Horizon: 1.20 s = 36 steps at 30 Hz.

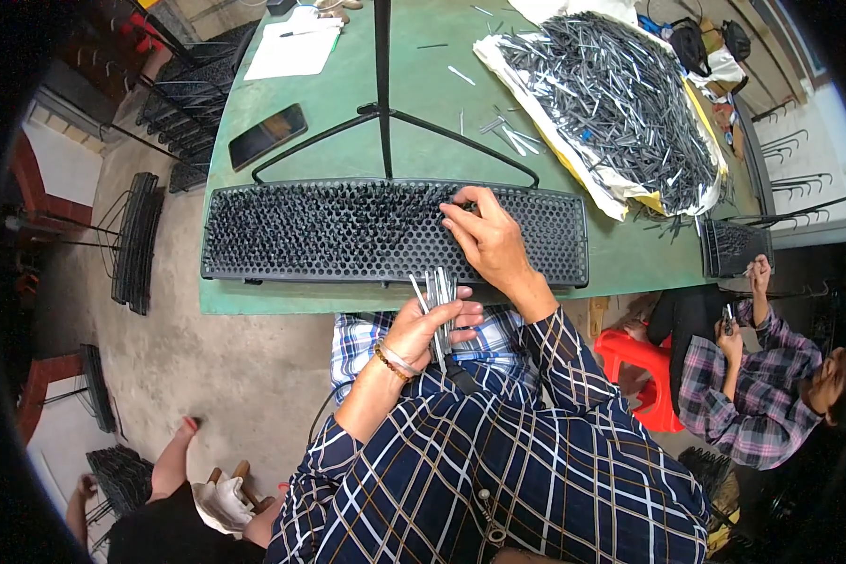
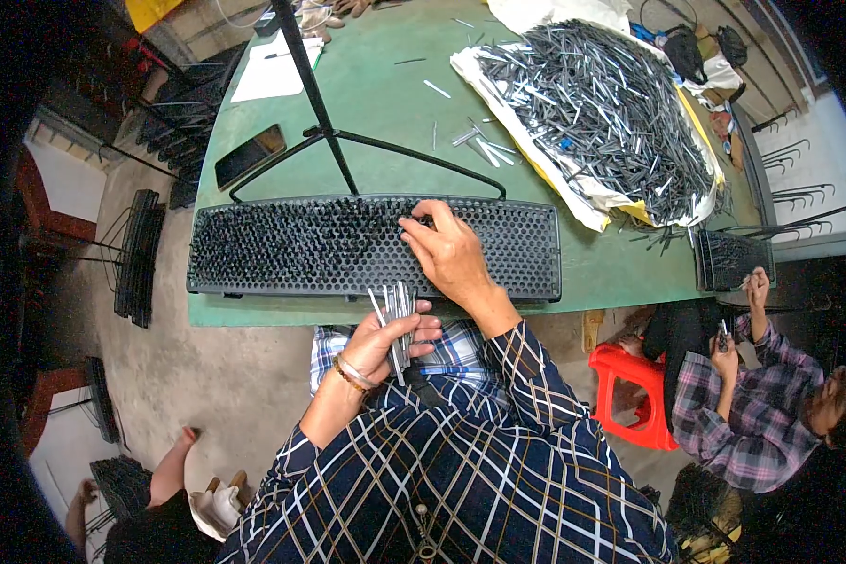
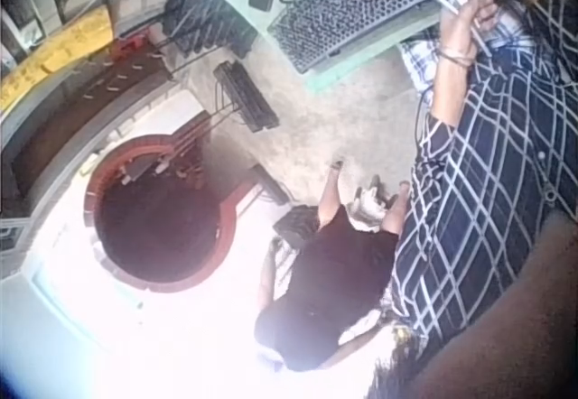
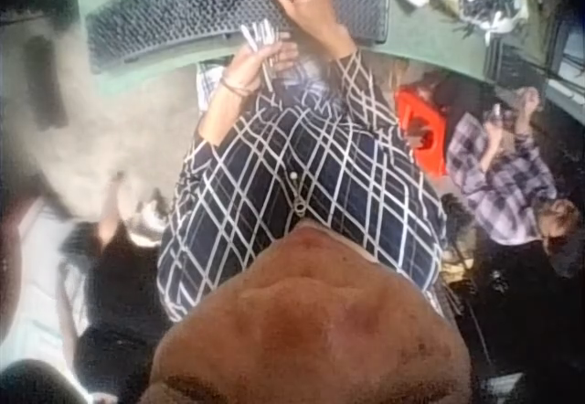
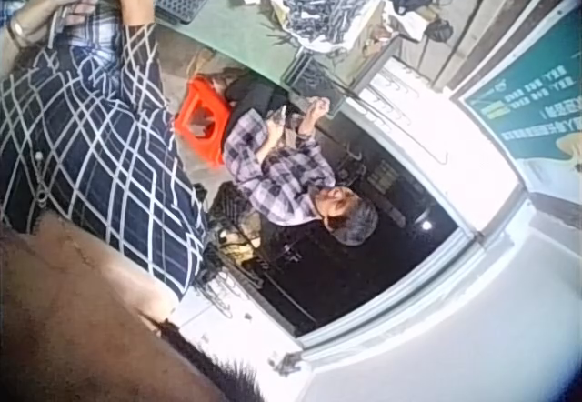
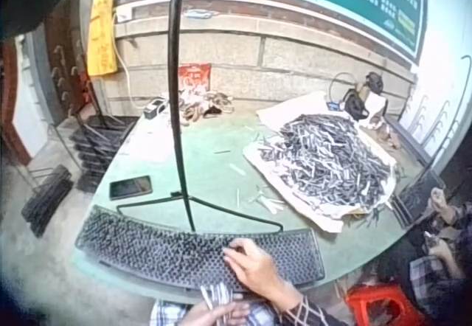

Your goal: Inserting small metal rods into a black plastic grid template.

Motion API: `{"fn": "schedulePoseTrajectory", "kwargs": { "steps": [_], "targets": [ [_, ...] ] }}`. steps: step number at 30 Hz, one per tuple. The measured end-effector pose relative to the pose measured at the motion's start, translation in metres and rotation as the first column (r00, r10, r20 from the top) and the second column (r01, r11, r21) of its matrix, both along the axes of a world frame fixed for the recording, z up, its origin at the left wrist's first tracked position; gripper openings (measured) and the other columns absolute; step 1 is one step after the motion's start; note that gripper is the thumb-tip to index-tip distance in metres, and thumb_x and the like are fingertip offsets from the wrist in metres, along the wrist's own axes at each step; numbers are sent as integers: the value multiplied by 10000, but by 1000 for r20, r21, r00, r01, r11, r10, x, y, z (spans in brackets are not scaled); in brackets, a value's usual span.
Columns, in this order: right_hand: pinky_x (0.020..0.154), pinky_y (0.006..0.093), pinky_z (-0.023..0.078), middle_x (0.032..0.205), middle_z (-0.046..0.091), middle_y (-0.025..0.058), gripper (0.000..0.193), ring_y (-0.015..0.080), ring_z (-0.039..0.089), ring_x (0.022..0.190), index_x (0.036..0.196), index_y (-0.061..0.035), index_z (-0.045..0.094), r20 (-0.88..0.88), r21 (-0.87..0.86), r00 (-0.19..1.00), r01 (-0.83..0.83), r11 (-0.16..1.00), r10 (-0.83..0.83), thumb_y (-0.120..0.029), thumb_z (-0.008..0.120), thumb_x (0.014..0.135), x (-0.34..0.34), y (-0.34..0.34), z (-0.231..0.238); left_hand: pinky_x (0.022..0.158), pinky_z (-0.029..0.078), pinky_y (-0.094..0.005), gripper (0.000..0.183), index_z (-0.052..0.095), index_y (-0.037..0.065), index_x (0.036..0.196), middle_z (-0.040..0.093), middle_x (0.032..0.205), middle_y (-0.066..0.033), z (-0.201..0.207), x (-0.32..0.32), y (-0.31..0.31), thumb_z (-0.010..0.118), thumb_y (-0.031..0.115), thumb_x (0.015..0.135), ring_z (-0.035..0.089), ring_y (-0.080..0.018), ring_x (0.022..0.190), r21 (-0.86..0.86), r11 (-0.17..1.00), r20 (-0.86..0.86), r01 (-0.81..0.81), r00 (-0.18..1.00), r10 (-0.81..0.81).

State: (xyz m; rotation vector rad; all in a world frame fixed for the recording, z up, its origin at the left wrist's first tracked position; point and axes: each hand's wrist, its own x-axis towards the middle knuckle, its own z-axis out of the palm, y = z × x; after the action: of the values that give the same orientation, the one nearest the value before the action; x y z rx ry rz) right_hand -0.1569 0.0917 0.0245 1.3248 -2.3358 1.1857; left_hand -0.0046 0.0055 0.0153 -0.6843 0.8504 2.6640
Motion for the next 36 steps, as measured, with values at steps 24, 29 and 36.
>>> {"fn": "schedulePoseTrajectory", "kwargs": {
  "steps": [24, 29, 36],
  "targets": [
    [536, 177, 408, 746, 624, -12, 189, 33, 513, 619, 912, -8, 661, 833, -199, 540, 84, 977, 123, -183, 648, 841, 14, 0, 15, 599, 477, -219, 288, 538, 45, 1136, 640, 946, -79, -8, 2, -6, 555, 211, 901, 604, -108, 769, -109, 992, -42, -66, 997, 62],
    [538, 164, 408, 749, 620, -18, 162, 26, 524, 634, 905, -8, 658, 648, -304, 759, 184, 935, 61, -155, 655, 837, 12, -21, 10, 577, 463, -218, 285, 547, 38, 1117, 646, 927, -77, -9, 1, -6, 559, 217, 896, 598, -103, 752, -73, 996, -6, -60, 998, 59],
    [554, 227, 455, 811, 642, 74, 115, 113, 583, 636, 888, -4, 654, 334, -236, 943, 84, 968, 0, -82, 652, 803, 10, -33, 0, 568, 463, -215, 279, 544, 27, 1110, 643, 923, -83, -6, 1, -6, 557, 203, 894, 593, -103, 729, -97, 994, 36, -48, 998, 52]
  ]
}}
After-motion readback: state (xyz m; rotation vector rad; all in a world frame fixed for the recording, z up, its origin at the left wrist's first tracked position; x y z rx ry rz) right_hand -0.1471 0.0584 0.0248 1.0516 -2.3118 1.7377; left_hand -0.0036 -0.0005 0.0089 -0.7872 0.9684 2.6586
